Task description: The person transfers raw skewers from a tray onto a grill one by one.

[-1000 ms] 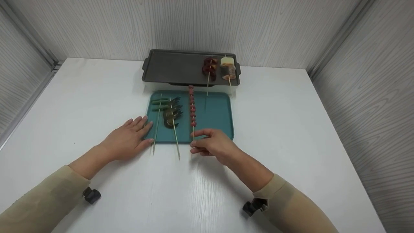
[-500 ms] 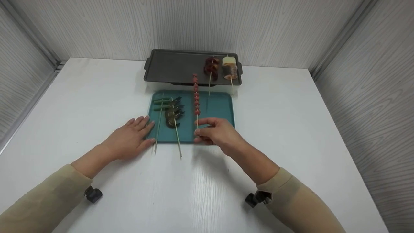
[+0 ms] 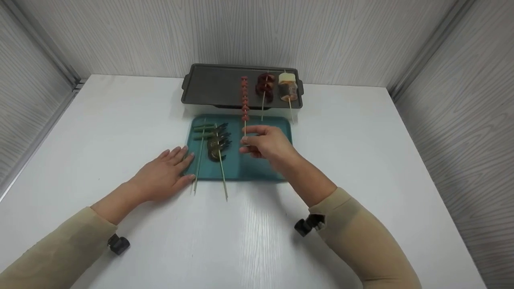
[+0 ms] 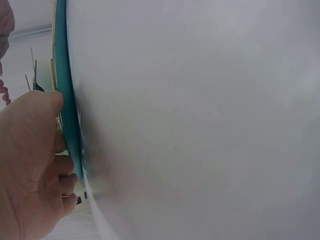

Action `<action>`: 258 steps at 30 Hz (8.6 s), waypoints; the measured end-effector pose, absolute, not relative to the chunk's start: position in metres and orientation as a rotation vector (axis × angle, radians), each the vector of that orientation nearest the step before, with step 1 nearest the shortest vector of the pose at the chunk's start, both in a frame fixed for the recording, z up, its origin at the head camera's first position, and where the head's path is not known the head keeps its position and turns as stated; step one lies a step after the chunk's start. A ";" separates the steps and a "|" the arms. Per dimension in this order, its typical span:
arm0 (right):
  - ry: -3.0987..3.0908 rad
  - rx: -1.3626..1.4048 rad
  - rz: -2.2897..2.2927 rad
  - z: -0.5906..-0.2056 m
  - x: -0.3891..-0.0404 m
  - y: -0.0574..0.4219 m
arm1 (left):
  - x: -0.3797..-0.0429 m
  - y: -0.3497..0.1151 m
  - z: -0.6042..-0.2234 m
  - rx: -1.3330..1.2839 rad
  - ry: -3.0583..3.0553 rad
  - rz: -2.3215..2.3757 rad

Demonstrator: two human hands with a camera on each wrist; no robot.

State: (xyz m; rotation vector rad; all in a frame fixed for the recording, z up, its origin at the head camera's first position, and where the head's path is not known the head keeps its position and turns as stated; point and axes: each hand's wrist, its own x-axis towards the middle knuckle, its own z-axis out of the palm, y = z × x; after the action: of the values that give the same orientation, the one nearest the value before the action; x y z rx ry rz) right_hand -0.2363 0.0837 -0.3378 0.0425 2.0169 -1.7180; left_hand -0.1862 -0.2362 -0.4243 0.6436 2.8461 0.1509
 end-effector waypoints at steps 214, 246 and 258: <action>2.675 -0.458 -0.451 -0.419 -0.243 0.176 | -0.220 -0.227 -0.346 -0.130 1.886 1.987; 2.661 -0.466 -0.419 -0.416 -0.245 0.177 | -0.325 -0.219 -0.366 -0.333 1.914 2.068; 2.655 -0.474 -0.426 -0.415 -0.244 0.177 | -0.327 -0.218 -0.372 -0.351 1.907 2.046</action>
State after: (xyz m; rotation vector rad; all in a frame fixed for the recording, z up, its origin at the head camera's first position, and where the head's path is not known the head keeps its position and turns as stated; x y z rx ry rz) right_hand -0.2445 0.1775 -0.4151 -0.4737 2.6547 -0.4258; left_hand -0.3271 -0.2175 -0.3724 -0.3506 1.9068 2.0462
